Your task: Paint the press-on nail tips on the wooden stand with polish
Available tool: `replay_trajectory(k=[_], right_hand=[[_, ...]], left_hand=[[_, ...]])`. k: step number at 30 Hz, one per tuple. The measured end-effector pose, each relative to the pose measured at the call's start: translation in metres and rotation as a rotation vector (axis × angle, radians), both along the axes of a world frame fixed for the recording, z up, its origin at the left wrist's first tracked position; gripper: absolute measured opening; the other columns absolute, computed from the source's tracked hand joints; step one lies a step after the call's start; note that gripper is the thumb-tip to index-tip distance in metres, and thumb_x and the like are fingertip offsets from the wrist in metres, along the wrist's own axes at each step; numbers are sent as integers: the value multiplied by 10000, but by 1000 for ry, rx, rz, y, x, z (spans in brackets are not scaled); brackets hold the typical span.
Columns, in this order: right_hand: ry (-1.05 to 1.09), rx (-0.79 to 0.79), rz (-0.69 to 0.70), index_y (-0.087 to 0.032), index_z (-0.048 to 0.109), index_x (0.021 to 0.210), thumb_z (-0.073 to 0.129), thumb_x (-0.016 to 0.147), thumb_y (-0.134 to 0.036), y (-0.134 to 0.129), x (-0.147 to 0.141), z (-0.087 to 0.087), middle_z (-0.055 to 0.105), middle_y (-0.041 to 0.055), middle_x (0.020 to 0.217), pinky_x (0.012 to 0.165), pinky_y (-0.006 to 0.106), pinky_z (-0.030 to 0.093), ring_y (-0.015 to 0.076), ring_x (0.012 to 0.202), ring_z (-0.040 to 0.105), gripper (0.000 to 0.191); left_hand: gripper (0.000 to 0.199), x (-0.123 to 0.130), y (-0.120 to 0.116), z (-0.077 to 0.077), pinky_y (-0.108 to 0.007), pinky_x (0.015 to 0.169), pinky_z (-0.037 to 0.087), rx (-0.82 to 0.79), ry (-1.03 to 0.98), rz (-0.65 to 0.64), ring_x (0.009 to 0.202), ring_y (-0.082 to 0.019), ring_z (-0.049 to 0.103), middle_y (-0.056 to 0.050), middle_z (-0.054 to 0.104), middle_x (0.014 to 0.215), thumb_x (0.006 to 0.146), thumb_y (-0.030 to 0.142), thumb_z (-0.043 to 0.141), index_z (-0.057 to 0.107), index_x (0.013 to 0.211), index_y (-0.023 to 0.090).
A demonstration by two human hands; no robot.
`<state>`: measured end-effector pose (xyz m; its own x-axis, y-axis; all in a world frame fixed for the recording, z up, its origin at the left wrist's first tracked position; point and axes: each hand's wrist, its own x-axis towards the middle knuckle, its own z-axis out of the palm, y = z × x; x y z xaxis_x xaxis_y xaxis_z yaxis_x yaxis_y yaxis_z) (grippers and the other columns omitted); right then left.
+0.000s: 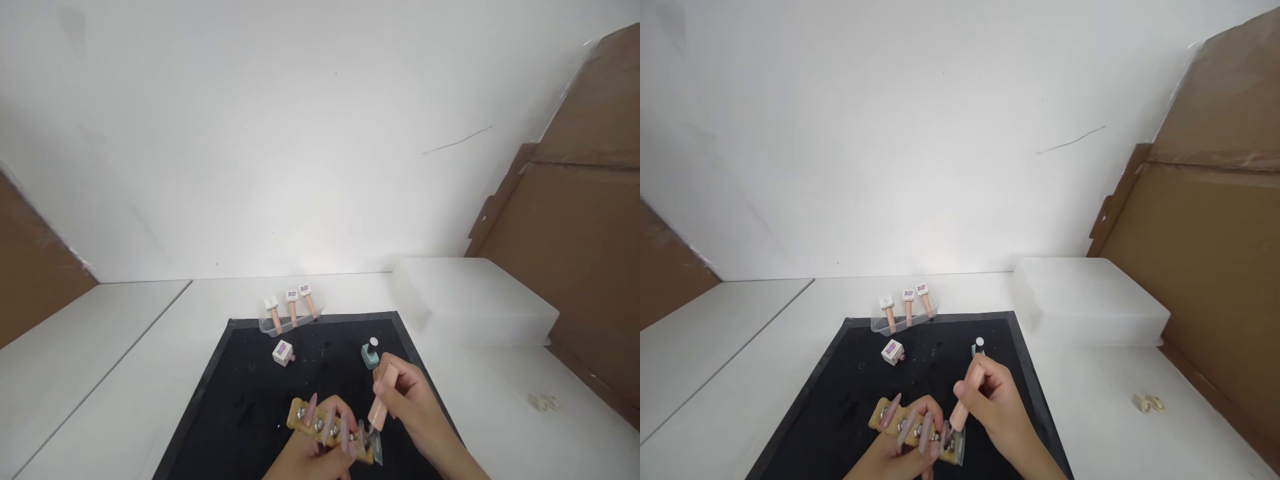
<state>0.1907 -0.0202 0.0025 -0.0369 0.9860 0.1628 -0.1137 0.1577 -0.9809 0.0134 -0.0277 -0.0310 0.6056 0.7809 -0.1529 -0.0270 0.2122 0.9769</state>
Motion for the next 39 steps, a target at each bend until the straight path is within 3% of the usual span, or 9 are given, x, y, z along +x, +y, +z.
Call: replay_trajectory(k=[3,9,13,16,20,29,34,39], right_hand=[[-60,0,7,-203,408,510,691,709,-548,0,0,2,383,-74,468,432,227,264,88,432,316,490],[-120,41,-79,-221,441,510,637,804,-476,1,2,0,600,-7,459,523,277,367,144,466,454,436],[-76,43,-105,-222,441,513,625,801,-512,2,3,-2,561,-26,445,497,275,359,136,431,457,448],[-83,50,-32,-218,404,503,657,754,-537,0,3,1,506,-45,432,444,249,302,109,408,389,479],[-187,45,44,-225,376,477,656,784,-443,-2,0,7,551,-24,393,452,248,316,119,421,388,469],[-301,102,-108,-232,410,490,620,820,-342,1,4,-2,628,6,441,454,263,336,134,419,426,406],[-265,107,-18,-233,405,497,619,826,-342,0,4,0,622,-5,414,465,259,357,134,416,442,407],[-359,60,13,-234,373,501,609,807,-283,0,2,0,592,-8,409,441,249,325,121,405,397,389]], left_hand=[[343,1,0,1,-208,513,433,17,35,-6,457,-53,471,72,480,603,743,501,650,497,798,200],[340,2,-3,-2,-232,537,454,-2,21,-4,481,-48,444,66,489,648,731,488,660,495,806,200],[315,2,-4,3,-279,557,480,8,24,14,509,-69,477,38,525,718,745,491,633,485,790,217],[304,4,-3,7,-301,566,492,28,27,12,530,-78,478,35,513,724,750,489,628,488,795,222],[304,8,-1,5,-277,553,494,29,12,-6,518,-58,412,61,454,682,759,478,630,488,815,214],[360,9,-1,-1,-276,570,488,28,30,-8,567,-72,401,47,465,700,762,514,608,468,831,190],[361,10,0,-1,-280,574,492,51,70,27,569,-75,391,54,446,675,771,522,594,481,830,184],[370,12,0,1,-268,561,494,67,70,9,557,-69,374,61,436,660,758,521,609,481,831,182]])
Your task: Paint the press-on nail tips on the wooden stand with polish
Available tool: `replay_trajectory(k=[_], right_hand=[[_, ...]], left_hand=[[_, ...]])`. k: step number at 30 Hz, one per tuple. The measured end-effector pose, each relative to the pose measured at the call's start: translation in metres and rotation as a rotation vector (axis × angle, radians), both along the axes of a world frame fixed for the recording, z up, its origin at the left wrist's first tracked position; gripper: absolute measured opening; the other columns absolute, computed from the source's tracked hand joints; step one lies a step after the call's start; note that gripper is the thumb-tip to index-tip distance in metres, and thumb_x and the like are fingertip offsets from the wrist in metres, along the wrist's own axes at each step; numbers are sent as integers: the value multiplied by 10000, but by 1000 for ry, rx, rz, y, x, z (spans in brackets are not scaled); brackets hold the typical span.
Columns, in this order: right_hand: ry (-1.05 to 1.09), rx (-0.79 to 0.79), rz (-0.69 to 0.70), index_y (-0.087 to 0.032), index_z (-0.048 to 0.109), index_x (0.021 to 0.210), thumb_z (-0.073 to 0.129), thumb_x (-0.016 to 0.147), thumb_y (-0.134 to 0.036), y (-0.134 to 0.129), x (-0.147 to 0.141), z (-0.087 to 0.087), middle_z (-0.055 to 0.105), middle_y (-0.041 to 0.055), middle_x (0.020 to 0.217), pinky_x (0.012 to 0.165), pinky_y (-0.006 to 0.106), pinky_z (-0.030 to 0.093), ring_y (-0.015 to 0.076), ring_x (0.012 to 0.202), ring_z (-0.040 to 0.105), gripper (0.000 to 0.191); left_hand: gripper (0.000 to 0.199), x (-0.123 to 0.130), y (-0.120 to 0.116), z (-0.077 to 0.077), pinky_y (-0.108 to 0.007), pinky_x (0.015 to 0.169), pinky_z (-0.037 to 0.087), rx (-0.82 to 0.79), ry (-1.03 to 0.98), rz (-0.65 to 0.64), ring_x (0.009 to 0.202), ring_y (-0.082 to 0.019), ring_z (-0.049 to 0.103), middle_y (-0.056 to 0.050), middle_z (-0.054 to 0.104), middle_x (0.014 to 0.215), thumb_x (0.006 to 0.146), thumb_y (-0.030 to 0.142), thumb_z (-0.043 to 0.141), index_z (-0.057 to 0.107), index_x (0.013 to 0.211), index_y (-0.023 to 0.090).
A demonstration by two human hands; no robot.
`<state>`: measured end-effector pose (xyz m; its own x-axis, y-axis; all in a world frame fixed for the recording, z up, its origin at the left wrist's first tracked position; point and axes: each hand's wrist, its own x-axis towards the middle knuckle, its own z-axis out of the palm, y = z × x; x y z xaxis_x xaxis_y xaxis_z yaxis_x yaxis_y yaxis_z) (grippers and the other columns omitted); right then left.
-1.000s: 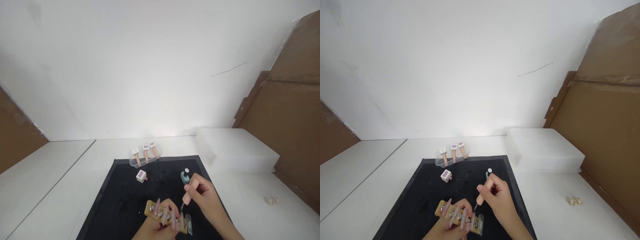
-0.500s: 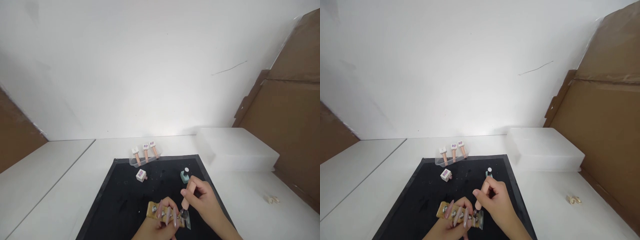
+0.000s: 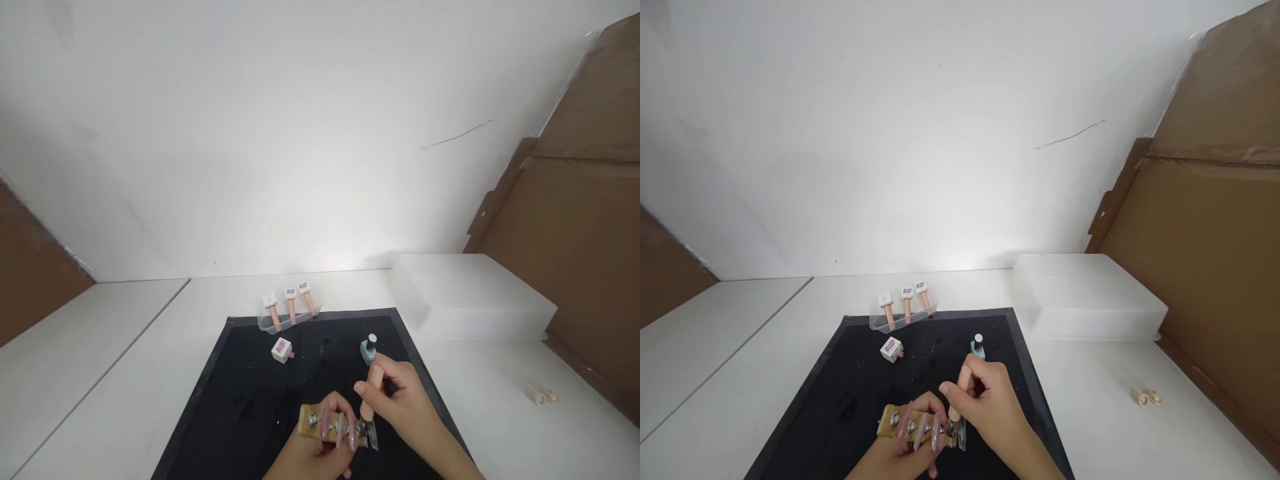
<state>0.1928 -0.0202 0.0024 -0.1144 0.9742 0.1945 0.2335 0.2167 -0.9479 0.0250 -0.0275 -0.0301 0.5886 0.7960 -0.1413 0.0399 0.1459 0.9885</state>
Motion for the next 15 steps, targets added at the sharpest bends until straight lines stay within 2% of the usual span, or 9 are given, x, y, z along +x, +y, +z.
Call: replay_trajectory(k=[7,15], right_hand=[[-2,78,-109,-239,347,510,586,810,-299,0,1,-1,583,-6,441,458,250,341,128,431,418,388],[20,3,42,-239,356,520,585,808,-248,-1,1,0,596,-13,397,438,243,331,123,400,405,368]], left_hand=[[370,0,-1,2,-263,569,497,-6,13,1,558,-68,376,54,461,673,751,524,618,480,818,187],[367,0,2,2,-260,556,495,11,-9,-1,560,-75,395,47,451,668,762,515,610,499,832,173]])
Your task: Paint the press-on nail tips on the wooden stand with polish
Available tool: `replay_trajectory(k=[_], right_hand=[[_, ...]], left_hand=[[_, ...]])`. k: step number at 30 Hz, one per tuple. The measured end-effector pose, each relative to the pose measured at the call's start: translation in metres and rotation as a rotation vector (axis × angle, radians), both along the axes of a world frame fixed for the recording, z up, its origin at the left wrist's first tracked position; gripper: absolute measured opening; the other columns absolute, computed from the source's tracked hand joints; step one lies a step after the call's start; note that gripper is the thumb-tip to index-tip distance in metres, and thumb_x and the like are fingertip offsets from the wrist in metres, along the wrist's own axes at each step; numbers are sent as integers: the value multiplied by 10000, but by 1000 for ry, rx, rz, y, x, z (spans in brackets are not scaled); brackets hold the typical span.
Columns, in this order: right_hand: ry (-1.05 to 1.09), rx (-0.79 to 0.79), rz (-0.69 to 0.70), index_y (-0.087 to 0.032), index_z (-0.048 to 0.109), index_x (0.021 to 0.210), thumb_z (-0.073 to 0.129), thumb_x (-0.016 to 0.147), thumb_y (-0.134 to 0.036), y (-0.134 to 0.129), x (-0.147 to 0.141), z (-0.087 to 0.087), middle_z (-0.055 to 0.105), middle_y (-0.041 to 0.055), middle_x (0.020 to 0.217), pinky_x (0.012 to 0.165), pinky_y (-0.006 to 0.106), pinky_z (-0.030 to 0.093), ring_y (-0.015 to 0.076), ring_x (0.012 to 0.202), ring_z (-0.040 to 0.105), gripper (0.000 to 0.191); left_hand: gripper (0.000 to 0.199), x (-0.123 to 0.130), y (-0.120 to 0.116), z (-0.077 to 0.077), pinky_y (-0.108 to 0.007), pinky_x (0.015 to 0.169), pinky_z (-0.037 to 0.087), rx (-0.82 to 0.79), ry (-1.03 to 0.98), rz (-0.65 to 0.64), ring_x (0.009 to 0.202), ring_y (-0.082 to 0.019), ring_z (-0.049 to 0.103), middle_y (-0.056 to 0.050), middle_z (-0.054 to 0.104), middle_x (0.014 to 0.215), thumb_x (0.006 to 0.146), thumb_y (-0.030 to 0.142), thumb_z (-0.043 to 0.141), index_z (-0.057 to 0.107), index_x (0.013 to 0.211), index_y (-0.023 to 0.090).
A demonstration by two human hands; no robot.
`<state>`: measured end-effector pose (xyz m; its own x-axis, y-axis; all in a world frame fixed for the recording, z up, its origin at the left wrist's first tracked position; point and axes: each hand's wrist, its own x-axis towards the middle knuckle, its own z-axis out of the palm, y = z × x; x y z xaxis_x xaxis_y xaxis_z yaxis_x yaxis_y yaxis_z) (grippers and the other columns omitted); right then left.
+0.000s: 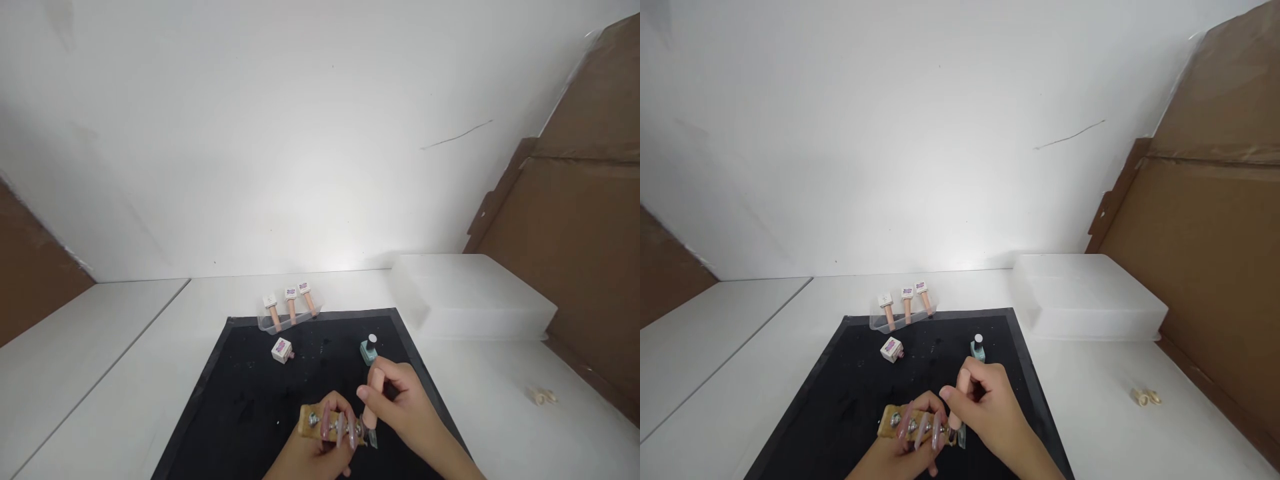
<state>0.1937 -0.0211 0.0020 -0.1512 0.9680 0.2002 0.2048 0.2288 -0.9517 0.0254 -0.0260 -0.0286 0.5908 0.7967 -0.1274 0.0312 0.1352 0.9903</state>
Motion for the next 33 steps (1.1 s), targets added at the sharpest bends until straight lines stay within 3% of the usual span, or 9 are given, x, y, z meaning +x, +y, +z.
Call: replay_trajectory(k=[11,19,28,33], right_hand=[[-5,89,-141,-232,357,495,583,813,-283,2,1,-2,569,-14,431,460,246,338,122,433,401,394],[5,24,3,-228,380,509,606,810,-278,-1,0,-2,575,-23,410,439,238,329,117,409,405,380],[18,105,-132,-217,406,505,583,838,-311,3,-1,-3,569,-17,476,483,244,352,125,462,432,389],[83,68,-53,-227,375,518,576,855,-338,0,-1,-3,572,-26,424,478,239,365,128,444,437,408]], left_hand=[[354,0,-2,2,-254,556,500,-5,39,26,536,-64,379,52,463,662,747,500,631,485,811,183],[350,3,-1,3,-260,556,500,0,20,27,547,-73,388,52,451,658,755,500,620,492,808,179],[345,1,-3,-1,-245,547,492,-7,36,32,554,-73,392,45,471,679,749,489,631,488,812,182],[358,1,-1,-6,-259,543,498,-2,21,52,548,-75,376,55,444,657,749,511,622,495,821,184]])
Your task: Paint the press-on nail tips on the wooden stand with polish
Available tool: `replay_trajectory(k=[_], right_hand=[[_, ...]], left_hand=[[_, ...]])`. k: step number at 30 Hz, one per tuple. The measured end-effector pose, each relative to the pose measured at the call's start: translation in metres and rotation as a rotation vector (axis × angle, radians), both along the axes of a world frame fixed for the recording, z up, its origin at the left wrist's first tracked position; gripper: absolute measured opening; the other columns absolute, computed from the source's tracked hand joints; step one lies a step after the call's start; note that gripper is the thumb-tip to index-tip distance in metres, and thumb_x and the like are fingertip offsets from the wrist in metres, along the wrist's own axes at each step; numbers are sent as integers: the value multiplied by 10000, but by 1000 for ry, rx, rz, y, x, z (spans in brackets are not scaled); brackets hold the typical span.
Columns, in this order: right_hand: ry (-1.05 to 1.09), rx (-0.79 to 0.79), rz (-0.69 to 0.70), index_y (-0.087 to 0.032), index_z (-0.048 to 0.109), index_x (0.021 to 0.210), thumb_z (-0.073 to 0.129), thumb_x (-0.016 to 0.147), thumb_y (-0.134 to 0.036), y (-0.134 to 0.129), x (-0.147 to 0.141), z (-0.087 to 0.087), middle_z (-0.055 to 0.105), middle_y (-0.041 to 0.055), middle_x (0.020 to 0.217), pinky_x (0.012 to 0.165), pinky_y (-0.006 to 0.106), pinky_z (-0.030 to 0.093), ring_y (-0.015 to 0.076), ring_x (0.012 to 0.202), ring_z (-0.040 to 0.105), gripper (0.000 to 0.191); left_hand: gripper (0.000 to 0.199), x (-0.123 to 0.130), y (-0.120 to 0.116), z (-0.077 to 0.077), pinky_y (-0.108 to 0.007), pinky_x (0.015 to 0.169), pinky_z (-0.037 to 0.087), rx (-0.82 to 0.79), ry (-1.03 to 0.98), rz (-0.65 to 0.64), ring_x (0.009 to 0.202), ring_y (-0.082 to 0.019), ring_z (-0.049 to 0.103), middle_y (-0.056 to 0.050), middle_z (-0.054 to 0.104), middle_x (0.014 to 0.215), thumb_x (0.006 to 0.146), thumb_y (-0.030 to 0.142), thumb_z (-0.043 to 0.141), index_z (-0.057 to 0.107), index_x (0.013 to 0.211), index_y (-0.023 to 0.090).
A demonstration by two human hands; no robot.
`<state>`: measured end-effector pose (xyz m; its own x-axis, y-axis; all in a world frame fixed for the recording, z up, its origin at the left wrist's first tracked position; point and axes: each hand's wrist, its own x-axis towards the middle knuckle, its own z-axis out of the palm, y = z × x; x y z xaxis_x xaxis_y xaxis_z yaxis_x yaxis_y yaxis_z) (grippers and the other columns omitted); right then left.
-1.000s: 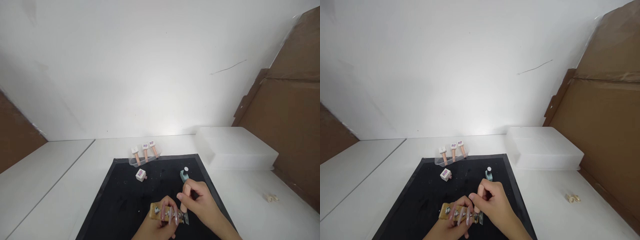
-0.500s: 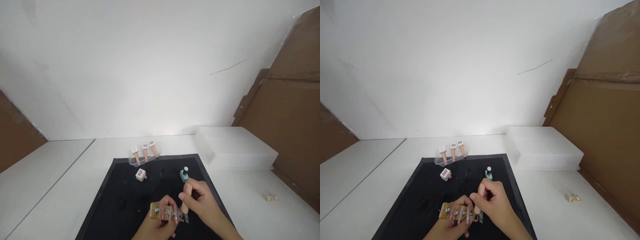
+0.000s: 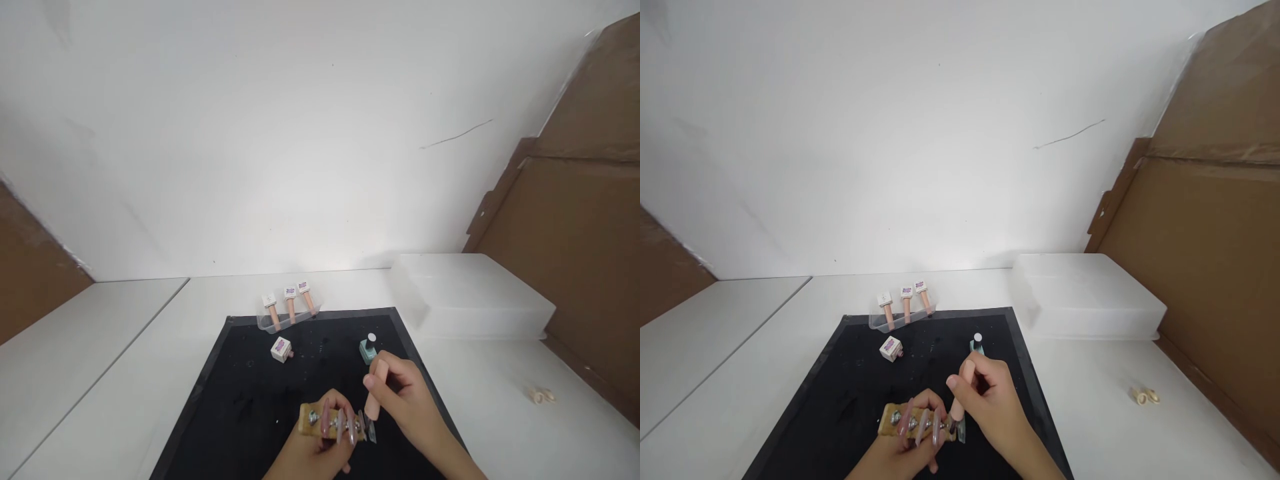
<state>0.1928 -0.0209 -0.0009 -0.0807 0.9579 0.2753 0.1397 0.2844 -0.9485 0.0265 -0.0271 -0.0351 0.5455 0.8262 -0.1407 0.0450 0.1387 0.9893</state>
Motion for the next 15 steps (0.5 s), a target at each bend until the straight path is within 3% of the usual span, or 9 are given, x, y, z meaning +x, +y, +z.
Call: replay_trajectory(k=[4,11,15], right_hand=[[-60,-29,22,-221,390,514,595,835,-299,0,-1,-1,564,-28,434,459,233,344,118,434,410,388],[-47,37,-79,-212,441,518,578,854,-333,2,1,-2,583,-8,515,500,248,366,135,494,464,382],[7,25,-22,-223,398,511,558,868,-370,1,2,1,576,-13,466,493,251,361,136,474,436,418]], left_hand=[[354,1,0,-1,-255,550,492,-8,-16,-28,545,-75,373,65,420,642,749,511,625,484,828,197],[366,0,-1,1,-256,550,495,-9,7,-14,544,-68,375,54,459,667,748,512,625,479,829,187],[368,-1,-1,3,-260,557,500,2,2,-7,549,-67,383,45,473,698,750,519,620,489,829,184]])
